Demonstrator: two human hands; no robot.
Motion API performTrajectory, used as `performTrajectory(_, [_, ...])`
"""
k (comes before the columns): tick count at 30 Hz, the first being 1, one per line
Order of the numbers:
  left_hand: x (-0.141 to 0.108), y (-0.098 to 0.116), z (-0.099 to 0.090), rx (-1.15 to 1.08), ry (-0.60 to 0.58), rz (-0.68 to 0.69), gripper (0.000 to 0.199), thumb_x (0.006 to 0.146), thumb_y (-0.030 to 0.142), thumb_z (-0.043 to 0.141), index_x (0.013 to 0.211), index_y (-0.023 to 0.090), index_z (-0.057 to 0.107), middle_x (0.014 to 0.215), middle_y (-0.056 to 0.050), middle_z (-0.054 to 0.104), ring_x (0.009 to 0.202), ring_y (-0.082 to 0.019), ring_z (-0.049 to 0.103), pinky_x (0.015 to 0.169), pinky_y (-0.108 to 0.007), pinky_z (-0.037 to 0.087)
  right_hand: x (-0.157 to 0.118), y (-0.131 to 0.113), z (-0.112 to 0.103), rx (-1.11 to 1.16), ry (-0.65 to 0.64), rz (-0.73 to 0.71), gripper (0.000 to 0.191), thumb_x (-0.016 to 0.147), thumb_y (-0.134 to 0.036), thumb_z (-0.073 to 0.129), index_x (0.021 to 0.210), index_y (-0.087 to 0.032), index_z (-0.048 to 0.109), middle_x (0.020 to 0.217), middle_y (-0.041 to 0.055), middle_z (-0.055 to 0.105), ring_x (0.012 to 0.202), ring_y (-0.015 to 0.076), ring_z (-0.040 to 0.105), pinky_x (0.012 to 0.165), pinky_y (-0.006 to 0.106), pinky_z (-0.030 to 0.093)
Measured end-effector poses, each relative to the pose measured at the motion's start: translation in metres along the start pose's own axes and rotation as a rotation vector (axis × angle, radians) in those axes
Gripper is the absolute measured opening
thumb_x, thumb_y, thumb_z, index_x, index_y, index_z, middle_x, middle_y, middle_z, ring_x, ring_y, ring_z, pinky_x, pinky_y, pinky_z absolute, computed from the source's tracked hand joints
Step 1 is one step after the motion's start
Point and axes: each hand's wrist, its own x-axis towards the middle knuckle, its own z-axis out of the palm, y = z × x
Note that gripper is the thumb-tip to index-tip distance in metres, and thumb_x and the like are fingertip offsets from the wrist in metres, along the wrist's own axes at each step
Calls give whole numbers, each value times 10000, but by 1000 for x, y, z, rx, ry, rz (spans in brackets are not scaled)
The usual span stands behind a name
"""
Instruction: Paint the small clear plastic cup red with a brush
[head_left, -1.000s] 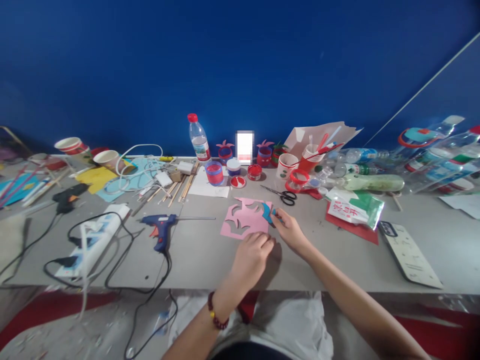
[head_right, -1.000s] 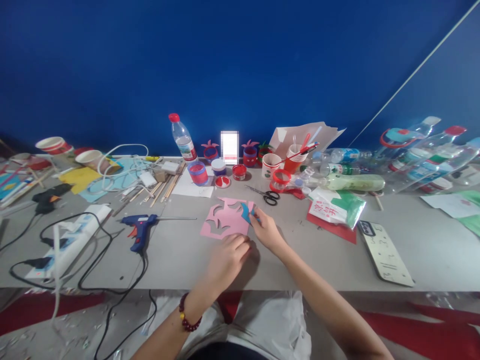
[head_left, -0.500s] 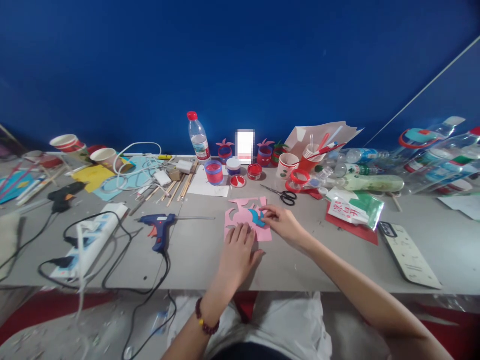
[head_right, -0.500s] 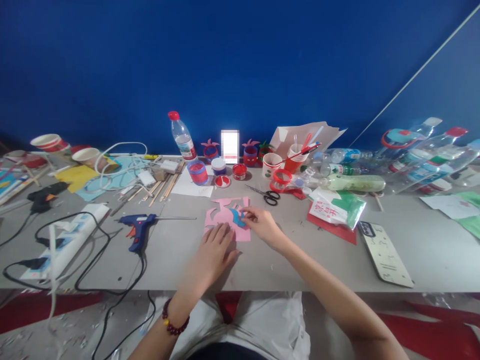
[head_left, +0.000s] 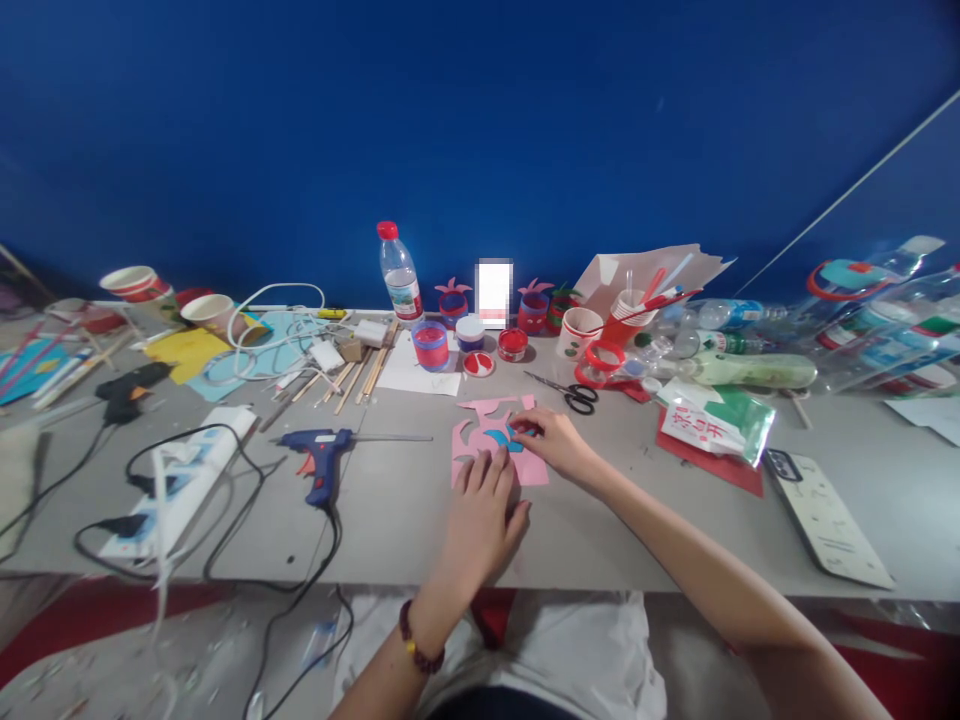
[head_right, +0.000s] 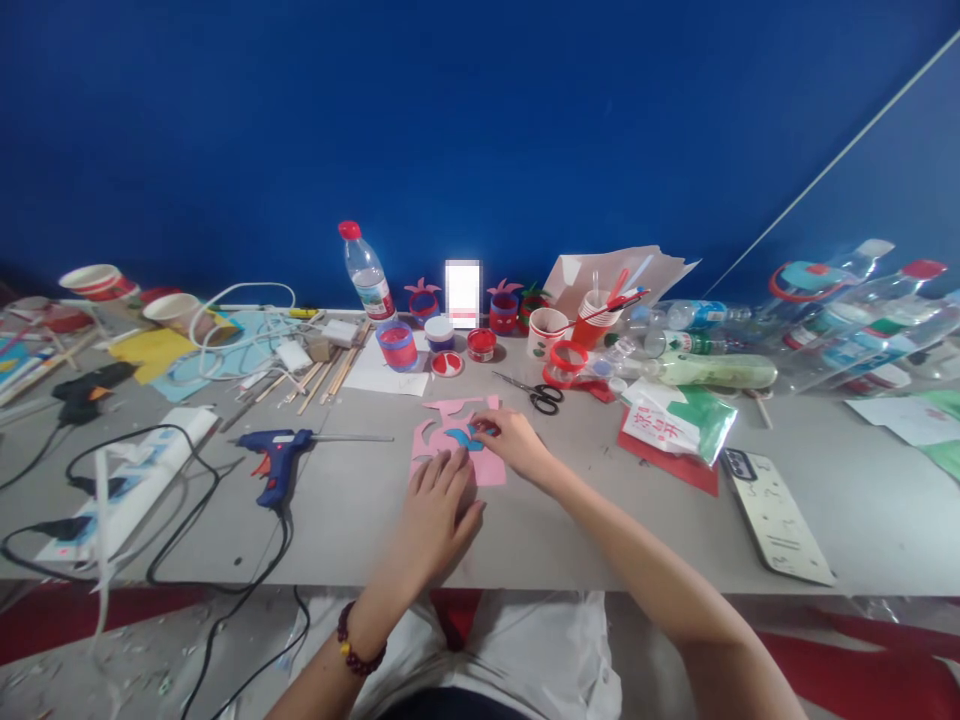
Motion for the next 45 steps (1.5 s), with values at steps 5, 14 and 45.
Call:
performTrajectory(5, [0, 0, 1, 9, -8, -12, 464, 961, 320, 541, 1386, 137, 514, 1548, -122, 498, 1403, -356, 457, 1137, -544, 392, -3, 10, 6, -28, 23, -76, 142, 845, -222, 658, 945, -214, 759, 956, 67, 764, 893, 205, 674, 813, 343, 551])
performTrajectory(14, [3, 1, -8, 59, -27, 23, 446, 964, 321, 521, 1366, 128, 525, 1525, -136, 520, 1349, -355, 493, 1090, -538, 420, -5, 20, 13, -228, 102, -184, 109, 914, -253, 652, 992, -217, 718, 1032, 85, 736, 983, 245, 635, 939, 414, 498])
performTrajectory(45, [7, 4, 5, 121, -12, -13, 557, 959, 346, 516, 1458, 101, 478, 1485, -154, 549, 1349, -366, 497, 1097, -531, 417, -2, 21, 15, -371, 109, -147, 212, 901, -302, 695, 1088, -202, 704, 1098, 98, 713, 1021, 282, 606, 936, 436, 476])
